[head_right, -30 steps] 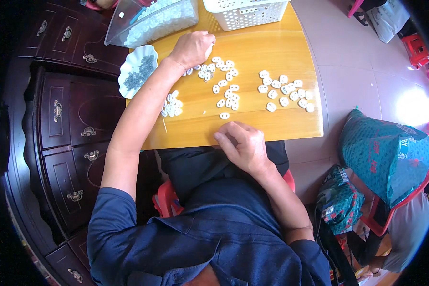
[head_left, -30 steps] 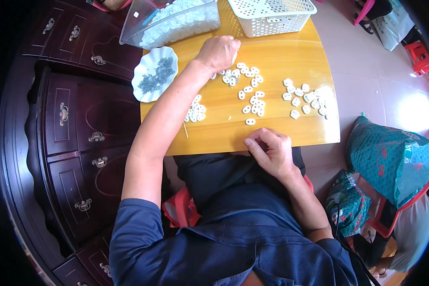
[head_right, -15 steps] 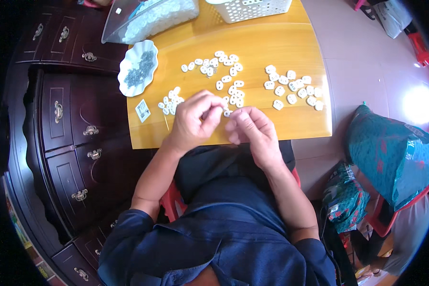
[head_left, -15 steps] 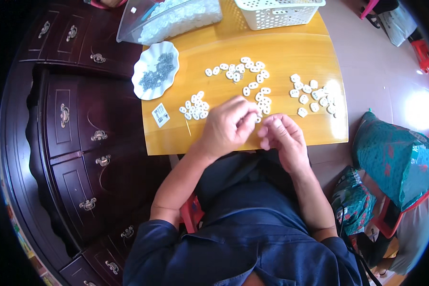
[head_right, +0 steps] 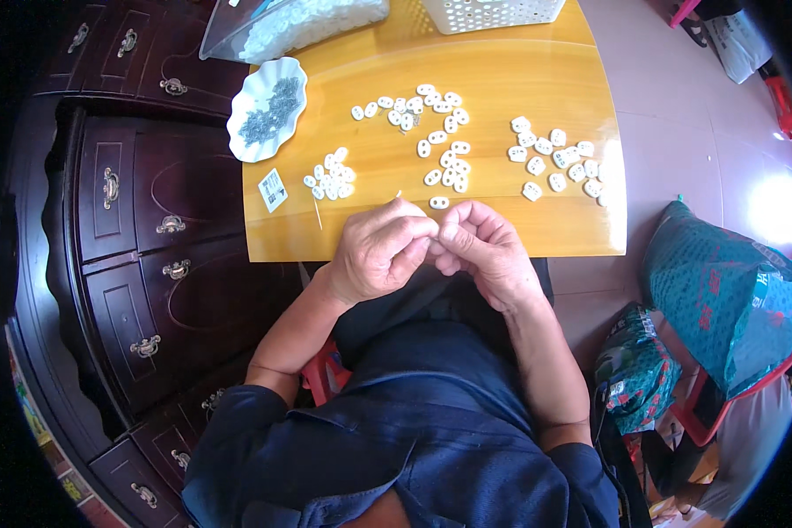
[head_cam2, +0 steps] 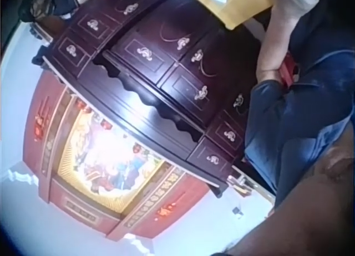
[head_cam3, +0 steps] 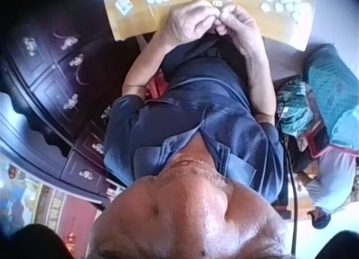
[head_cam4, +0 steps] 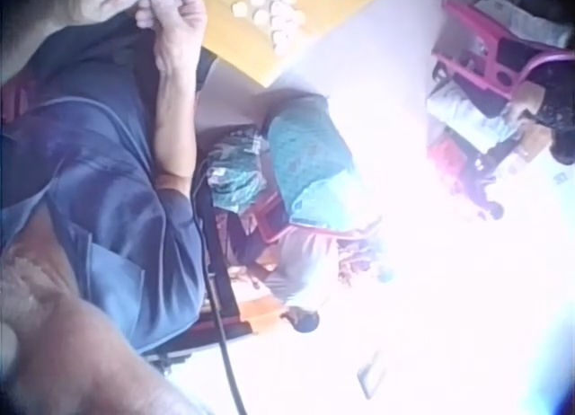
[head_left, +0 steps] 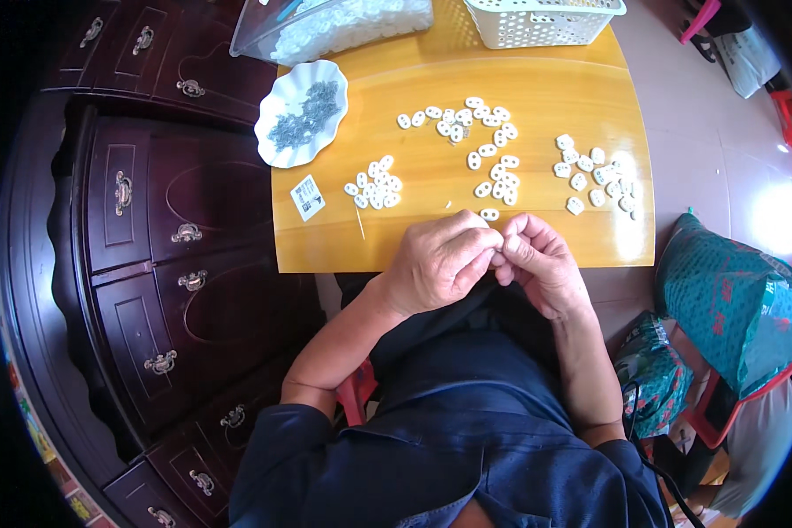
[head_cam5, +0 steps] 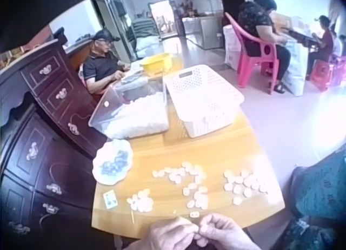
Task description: Sorting and inspecting small white plastic toggle buttons on a wooden table.
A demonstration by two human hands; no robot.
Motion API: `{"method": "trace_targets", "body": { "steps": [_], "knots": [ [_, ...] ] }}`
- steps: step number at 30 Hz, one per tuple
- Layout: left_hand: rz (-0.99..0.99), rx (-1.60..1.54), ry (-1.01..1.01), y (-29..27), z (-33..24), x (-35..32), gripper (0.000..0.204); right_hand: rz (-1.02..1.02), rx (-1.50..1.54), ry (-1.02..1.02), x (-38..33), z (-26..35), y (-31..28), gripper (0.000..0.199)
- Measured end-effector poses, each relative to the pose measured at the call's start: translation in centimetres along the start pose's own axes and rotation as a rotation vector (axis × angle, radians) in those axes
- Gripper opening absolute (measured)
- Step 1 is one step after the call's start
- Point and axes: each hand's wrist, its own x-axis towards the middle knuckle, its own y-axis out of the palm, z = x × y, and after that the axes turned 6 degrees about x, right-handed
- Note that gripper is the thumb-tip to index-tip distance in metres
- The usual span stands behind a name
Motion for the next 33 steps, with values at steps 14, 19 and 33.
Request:
{"method": "trace_targets", "body": {
  "steps": [14, 19, 33],
  "knots": [
    [-0.048, -0.397, -0.420, -0.1, 0.1, -0.7, 0.014, -0.030, -0.184, -0.211, 0.1, -1.2, -0.6, 0.015],
    [0.017, -0.377, -0.470, -0.5, 0.5, -0.8, 0.008, -0.130, -0.210, -0.242, -0.1, -0.9, 0.3, 0.013],
    [0.082, -0.269, -0.443, -0.9, -0.3, 0.3, 0.015, -0.134, -0.322, -0.312, 0.1, -1.5, 0.4, 0.013]
  ]
}}
